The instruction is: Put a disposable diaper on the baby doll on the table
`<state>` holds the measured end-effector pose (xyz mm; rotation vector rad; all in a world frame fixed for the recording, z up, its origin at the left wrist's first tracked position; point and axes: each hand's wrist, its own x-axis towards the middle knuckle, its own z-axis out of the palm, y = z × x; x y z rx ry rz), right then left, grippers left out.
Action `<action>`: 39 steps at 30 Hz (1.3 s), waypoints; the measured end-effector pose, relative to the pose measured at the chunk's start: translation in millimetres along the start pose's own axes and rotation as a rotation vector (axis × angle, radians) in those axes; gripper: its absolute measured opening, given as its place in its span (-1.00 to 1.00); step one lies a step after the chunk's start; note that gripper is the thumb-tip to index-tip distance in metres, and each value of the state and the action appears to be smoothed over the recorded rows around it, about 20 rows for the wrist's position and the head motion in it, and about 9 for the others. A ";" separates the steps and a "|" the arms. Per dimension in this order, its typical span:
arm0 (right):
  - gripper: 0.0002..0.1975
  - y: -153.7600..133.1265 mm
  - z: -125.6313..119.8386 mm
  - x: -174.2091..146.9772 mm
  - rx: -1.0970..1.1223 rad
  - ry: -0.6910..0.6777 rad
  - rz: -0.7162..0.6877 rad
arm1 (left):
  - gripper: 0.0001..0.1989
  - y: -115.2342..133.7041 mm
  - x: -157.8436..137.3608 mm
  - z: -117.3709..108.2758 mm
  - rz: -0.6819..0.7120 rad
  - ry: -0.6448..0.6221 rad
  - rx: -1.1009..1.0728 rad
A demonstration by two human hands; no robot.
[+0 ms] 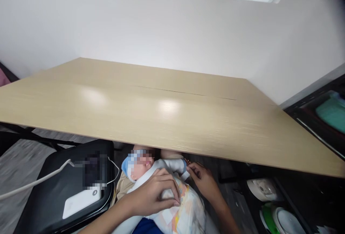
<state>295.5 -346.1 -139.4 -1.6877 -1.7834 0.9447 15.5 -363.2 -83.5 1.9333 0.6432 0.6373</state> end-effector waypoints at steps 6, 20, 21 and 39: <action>-0.63 -42.6 -9.3 -19.3 0.070 -0.192 -0.212 | -0.72 2.6 -15.7 -2.0 -0.007 0.007 -0.171; -0.37 -59.6 -50.9 -61.6 0.067 -0.399 -0.059 | -0.85 19.1 -11.9 -5.5 0.002 -0.210 0.024; -0.36 -57.5 -56.2 -65.7 0.075 -0.404 -0.036 | -0.85 19.1 0.4 -4.6 0.004 -0.160 0.061; -0.67 -51.6 -48.5 -70.4 -0.045 -0.469 -0.035 | -0.72 -1.3 -0.6 19.9 0.352 -0.061 0.210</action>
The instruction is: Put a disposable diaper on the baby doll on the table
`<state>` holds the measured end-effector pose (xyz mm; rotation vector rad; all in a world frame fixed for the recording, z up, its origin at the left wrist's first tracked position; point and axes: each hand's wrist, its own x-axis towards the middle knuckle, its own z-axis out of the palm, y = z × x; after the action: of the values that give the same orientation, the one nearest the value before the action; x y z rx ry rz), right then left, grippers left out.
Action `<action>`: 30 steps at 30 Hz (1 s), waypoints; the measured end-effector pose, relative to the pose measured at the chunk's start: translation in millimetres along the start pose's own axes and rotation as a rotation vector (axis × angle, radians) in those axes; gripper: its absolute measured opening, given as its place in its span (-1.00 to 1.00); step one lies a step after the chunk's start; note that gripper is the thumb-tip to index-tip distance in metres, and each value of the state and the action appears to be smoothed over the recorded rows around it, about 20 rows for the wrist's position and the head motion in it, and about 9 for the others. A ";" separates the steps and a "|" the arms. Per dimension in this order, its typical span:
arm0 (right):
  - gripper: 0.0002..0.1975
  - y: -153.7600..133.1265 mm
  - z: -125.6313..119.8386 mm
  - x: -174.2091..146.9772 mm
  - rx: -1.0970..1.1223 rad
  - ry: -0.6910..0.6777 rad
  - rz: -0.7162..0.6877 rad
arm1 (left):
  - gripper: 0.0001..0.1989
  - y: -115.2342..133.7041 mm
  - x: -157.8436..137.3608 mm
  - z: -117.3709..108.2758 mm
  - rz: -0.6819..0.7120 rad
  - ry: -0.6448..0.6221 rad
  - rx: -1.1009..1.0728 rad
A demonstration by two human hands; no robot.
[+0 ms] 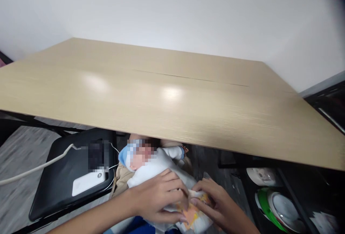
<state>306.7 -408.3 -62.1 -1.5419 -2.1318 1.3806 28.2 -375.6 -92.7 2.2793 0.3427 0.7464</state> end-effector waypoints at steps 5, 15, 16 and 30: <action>-0.62 -7.2 -5.7 0.4 -0.025 -0.005 -0.014 | -0.77 13.2 -46.8 0.7 0.045 -0.071 0.085; -0.64 -2.8 -8.1 -2.9 0.045 0.131 -0.234 | -0.82 26.8 -67.3 -9.0 -0.108 -0.156 0.048; -0.65 -3.9 -9.5 -4.3 0.072 0.155 -0.283 | -0.78 26.7 -66.7 -9.3 -0.107 -0.165 0.045; -0.22 37.9 -6.9 -52.6 0.222 0.036 0.165 | -0.90 29.8 -43.6 -14.3 -0.042 -0.181 -0.200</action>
<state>359.6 -446.0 -67.8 -1.6688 -1.7938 1.5675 -14.3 -408.2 -81.6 2.1243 0.2205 0.5234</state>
